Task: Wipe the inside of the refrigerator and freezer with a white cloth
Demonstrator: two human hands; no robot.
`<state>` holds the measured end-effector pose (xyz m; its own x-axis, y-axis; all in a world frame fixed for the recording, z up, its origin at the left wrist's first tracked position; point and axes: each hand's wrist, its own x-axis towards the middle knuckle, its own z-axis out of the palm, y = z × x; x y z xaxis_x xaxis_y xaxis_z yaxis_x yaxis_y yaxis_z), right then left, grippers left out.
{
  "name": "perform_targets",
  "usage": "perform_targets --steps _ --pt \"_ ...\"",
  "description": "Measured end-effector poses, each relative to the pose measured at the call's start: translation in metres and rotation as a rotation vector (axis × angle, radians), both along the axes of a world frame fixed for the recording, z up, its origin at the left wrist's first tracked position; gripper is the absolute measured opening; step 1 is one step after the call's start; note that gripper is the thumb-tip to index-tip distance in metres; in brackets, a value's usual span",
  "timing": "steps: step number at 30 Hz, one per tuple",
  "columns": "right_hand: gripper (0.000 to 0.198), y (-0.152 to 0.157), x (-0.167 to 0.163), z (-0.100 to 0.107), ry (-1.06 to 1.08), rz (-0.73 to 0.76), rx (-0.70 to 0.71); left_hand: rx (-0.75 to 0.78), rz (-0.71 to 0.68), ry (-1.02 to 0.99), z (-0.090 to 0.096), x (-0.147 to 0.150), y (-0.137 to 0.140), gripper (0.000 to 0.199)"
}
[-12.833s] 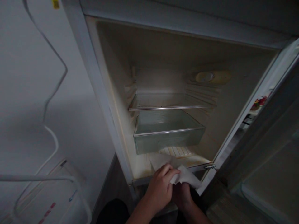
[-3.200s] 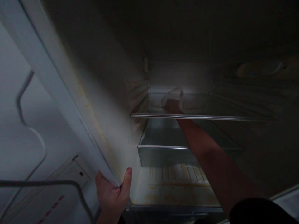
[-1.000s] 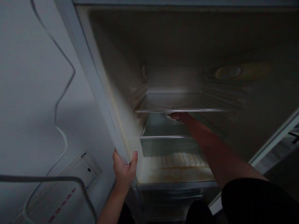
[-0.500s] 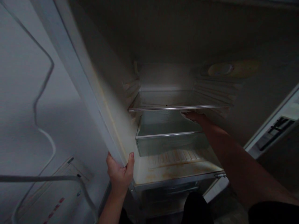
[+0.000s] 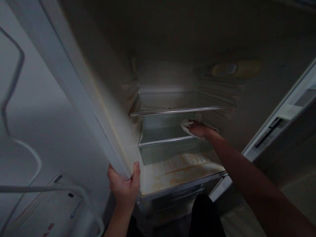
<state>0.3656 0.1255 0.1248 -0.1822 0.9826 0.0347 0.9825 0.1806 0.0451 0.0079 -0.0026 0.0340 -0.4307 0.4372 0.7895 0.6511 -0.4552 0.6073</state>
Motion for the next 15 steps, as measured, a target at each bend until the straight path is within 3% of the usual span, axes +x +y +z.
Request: perform_targets --steps 4,8,15 --pt "0.052 -0.012 -0.062 0.006 0.033 0.194 -0.055 -0.033 -0.001 -0.036 -0.001 0.000 0.000 0.078" --pt "0.069 -0.014 -0.122 0.013 0.220 0.279 -0.089 -0.067 0.005 -0.030 -0.002 -0.001 0.000 0.078" --pt "0.054 0.031 -0.178 0.015 0.129 0.522 -0.107 -0.064 0.018 -0.019 -0.005 -0.006 0.003 0.073"
